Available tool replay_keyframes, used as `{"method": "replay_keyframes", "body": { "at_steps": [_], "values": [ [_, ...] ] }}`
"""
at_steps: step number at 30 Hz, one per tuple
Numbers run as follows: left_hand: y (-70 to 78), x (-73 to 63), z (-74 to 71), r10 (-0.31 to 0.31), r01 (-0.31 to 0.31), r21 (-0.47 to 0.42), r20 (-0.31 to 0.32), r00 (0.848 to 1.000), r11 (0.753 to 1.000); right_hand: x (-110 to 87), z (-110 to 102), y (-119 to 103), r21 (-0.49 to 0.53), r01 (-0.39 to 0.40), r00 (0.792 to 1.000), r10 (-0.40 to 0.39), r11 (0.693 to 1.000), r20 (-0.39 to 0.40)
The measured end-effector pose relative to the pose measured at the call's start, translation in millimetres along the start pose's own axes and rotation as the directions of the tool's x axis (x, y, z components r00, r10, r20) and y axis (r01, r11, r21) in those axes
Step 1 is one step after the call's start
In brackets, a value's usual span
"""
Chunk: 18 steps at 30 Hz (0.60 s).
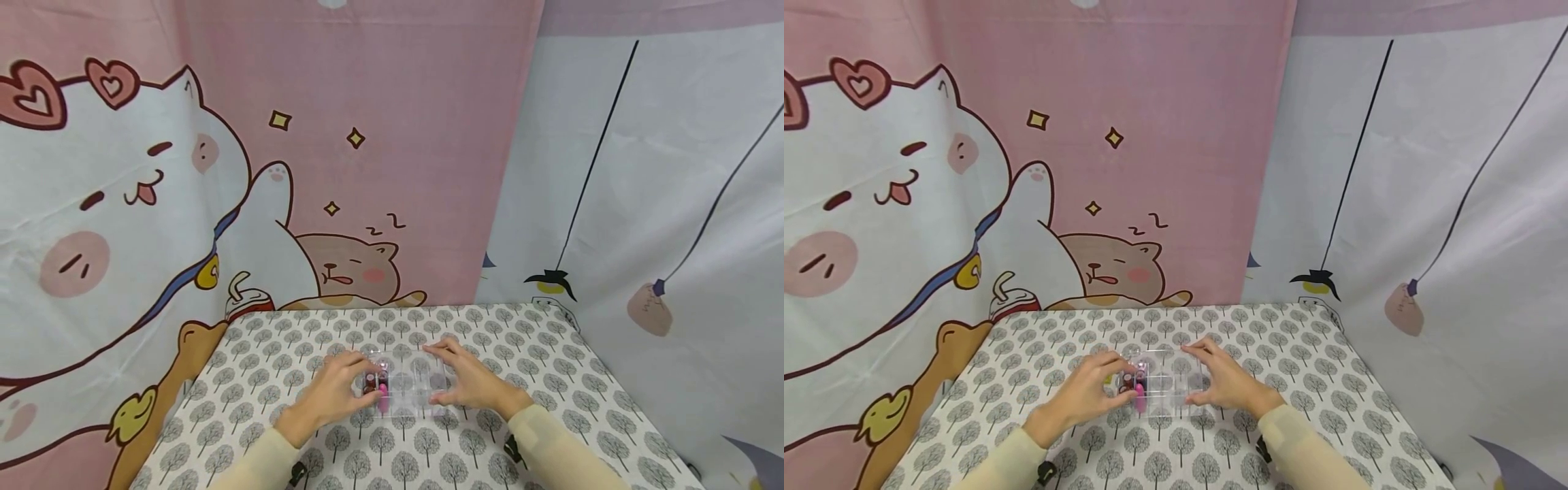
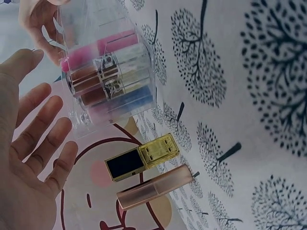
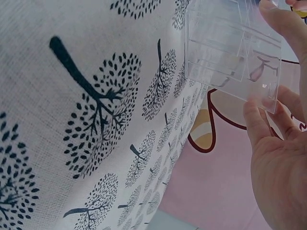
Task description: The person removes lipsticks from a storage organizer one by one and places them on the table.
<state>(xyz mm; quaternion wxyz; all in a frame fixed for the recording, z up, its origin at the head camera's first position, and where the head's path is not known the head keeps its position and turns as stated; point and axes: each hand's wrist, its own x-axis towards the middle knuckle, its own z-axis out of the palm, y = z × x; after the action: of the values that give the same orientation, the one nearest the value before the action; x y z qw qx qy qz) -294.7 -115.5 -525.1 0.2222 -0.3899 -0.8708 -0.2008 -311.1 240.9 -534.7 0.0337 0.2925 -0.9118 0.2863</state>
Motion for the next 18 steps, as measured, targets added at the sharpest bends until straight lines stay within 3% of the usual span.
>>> {"method": "replay_keyframes", "body": {
  "at_steps": [18],
  "values": [
    [5.1, -2.7, 11.5, -0.057, 0.057, 0.035, 0.008, 0.998, 0.998, 1.7, -0.4, 1.5, -0.012, 0.008, 1.0, -0.008, 1.0, -0.003]
  ]
}}
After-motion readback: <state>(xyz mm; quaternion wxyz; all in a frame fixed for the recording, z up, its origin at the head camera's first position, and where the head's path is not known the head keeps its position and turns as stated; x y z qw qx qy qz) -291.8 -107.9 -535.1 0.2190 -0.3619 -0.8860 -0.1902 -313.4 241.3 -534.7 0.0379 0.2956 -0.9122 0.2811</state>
